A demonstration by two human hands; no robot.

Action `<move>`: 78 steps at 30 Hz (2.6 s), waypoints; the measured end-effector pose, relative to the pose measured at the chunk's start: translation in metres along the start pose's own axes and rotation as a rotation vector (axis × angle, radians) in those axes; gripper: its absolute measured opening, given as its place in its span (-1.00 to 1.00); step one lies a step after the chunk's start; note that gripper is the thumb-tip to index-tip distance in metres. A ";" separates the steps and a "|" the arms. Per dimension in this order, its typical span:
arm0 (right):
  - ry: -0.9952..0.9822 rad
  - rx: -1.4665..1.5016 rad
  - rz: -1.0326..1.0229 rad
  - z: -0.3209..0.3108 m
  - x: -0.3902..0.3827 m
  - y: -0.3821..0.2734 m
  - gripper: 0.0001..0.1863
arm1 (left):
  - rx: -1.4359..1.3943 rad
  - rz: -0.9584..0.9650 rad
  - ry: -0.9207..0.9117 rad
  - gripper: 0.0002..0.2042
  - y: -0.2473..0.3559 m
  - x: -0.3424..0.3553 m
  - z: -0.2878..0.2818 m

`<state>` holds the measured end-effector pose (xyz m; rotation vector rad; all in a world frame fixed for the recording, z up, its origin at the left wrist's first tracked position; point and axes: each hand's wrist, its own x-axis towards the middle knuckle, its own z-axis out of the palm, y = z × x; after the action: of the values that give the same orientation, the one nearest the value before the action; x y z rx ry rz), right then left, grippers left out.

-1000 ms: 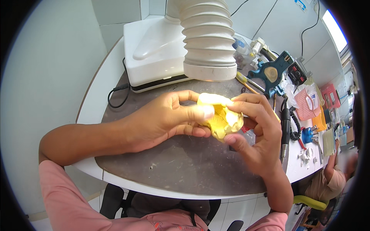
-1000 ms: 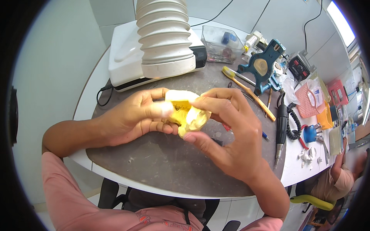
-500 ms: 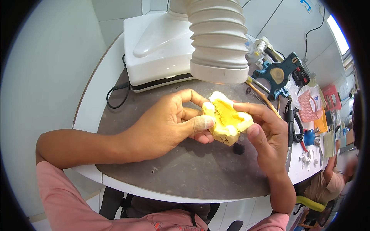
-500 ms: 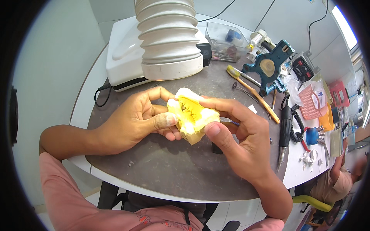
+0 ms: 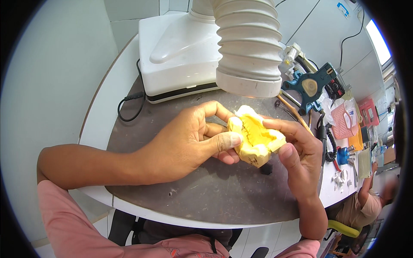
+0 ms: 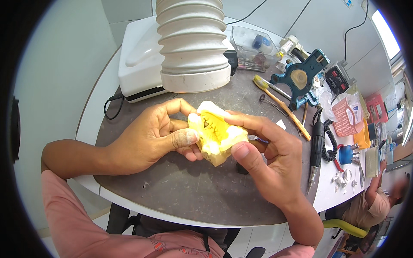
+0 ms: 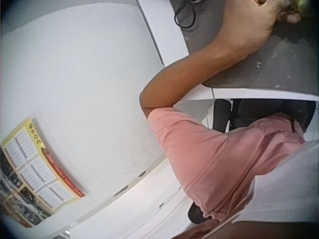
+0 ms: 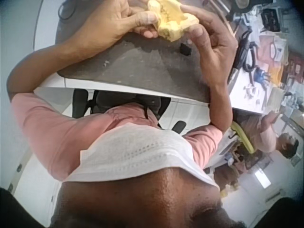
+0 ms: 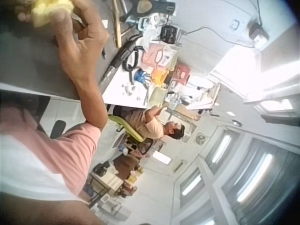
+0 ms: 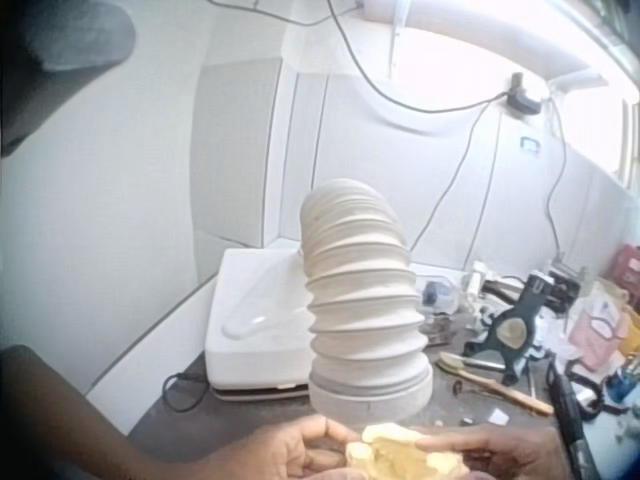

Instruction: The person refines a dental cast by using a rotary tool to grind down surfaces of a yellow plaster model, frequently fitting two parts of the cast together and using a piece of articulating paper between the teeth.

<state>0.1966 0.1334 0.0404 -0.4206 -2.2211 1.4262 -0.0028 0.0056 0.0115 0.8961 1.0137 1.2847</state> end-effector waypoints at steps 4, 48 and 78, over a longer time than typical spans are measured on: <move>0.015 0.020 -0.003 0.001 0.000 0.002 -0.56 | -0.003 -0.006 -0.003 -0.70 0.000 0.000 0.001; 0.019 -0.027 -0.298 -0.004 -0.004 -0.002 -0.38 | 0.001 0.112 0.023 -0.53 0.006 -0.009 0.014; 0.027 0.121 0.074 -0.005 -0.004 -0.006 -0.33 | -0.002 0.044 0.038 -0.71 0.005 -0.004 0.010</move>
<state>0.2031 0.1326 0.0466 -0.4824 -2.1042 1.5745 0.0048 0.0019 0.0203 0.8991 1.0275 1.3438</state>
